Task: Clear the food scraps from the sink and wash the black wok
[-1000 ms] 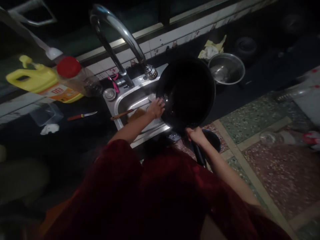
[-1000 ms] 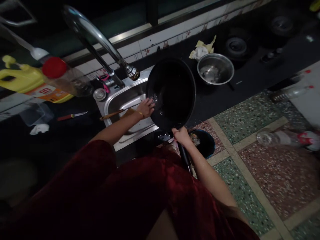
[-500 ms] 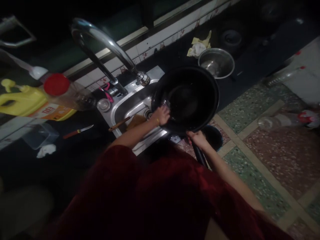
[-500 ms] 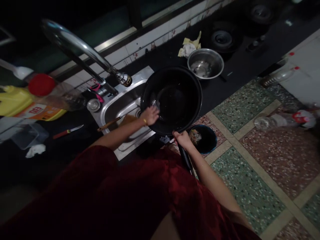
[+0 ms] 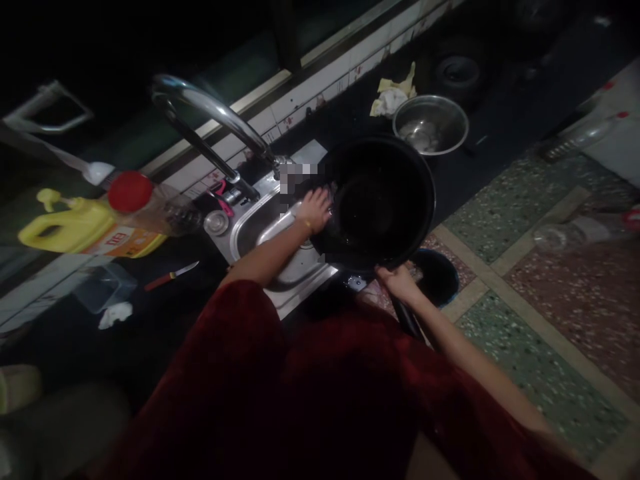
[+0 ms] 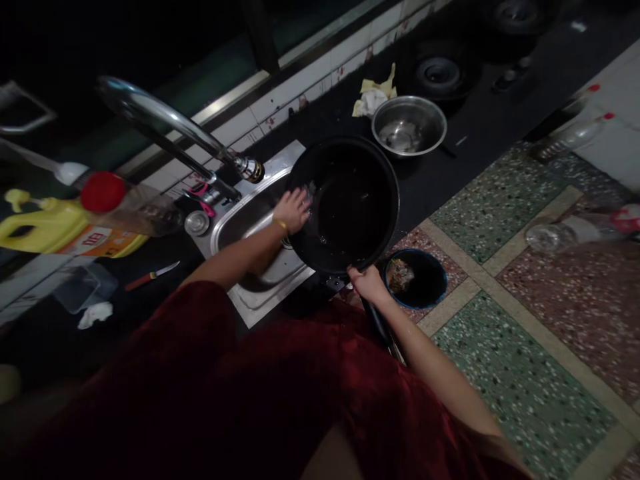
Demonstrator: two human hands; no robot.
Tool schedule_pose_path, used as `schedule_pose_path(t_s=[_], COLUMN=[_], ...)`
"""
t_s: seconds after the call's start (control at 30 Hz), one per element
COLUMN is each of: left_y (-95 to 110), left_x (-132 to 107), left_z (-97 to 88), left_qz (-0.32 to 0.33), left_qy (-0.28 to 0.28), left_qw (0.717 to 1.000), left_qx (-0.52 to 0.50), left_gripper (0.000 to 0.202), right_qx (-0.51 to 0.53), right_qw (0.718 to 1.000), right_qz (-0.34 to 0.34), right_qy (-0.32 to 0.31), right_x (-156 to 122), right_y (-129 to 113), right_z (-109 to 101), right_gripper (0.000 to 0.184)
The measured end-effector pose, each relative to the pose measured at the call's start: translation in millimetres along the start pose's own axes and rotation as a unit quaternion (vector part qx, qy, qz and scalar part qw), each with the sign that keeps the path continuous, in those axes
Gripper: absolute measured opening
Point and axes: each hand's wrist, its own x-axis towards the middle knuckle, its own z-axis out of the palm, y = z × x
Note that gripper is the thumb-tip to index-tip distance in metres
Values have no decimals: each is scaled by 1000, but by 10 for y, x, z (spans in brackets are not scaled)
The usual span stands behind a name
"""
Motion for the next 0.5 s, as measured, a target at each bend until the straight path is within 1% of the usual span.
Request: schedule_pose_path(t_s=[0.03, 0.07, 0.1, 0.13, 0.17, 0.2, 0.23, 0.27, 0.33, 0.37, 0.4, 0.43, 0.47, 0.5], left_y=[205, 393, 533, 606, 603, 530, 404, 249, -45, -142, -191, -194, -159, -102], left_x=[-153, -314, -455, -552, -585, -548, -444, -286, 110, 299, 451, 547, 577, 534], left_z=[112, 231, 336, 409, 435, 408, 332, 215, -78, -217, -327, -394, -410, -374], left_qz=[9, 26, 39, 55, 60, 47, 30, 14, 27, 54, 84, 107, 119, 115], left_qy=[-35, -56, -70, -87, -94, -86, -68, -43, 13, 37, 53, 59, 52, 35], left_qw=[999, 998, 996, 993, 991, 993, 996, 998, 1000, 998, 995, 992, 991, 992], left_qx=[-17, -23, -31, -57, -68, -66, -55, -35, -1, 13, 23, 31, 39, 45], left_gripper=[53, 54, 54, 54, 53, 52, 52, 52, 55, 56, 56, 56, 55, 55], right_qx=[-4, -6, -6, -3, 1, 5, 9, 14, 31, 44, 60, 78, 98, 120], right_qw=[1000, 1000, 1000, 1000, 1000, 1000, 1000, 999, 997, 995, 992, 988, 983, 979], right_qz=[11, 17, 20, 18, 16, 15, 17, 22, 35, 44, 52, 61, 68, 72], right_qy=[3, 6, 9, 11, 8, 0, -12, -29, -65, -83, -101, -121, -137, -151], right_x=[2, 2, -1, -8, -20, -38, -59, -83, -133, -152, -166, -172, -170, -162], right_y=[1, -4, -12, -24, -36, -47, -57, -61, -51, -34, -9, 24, 63, 106], right_z=[4, 4, 2, -3, -9, -16, -22, -24, -15, -6, 6, 17, 26, 32], right_gripper=[35, 36, 37, 37, 38, 40, 41, 42, 42, 42, 42, 42, 43, 43])
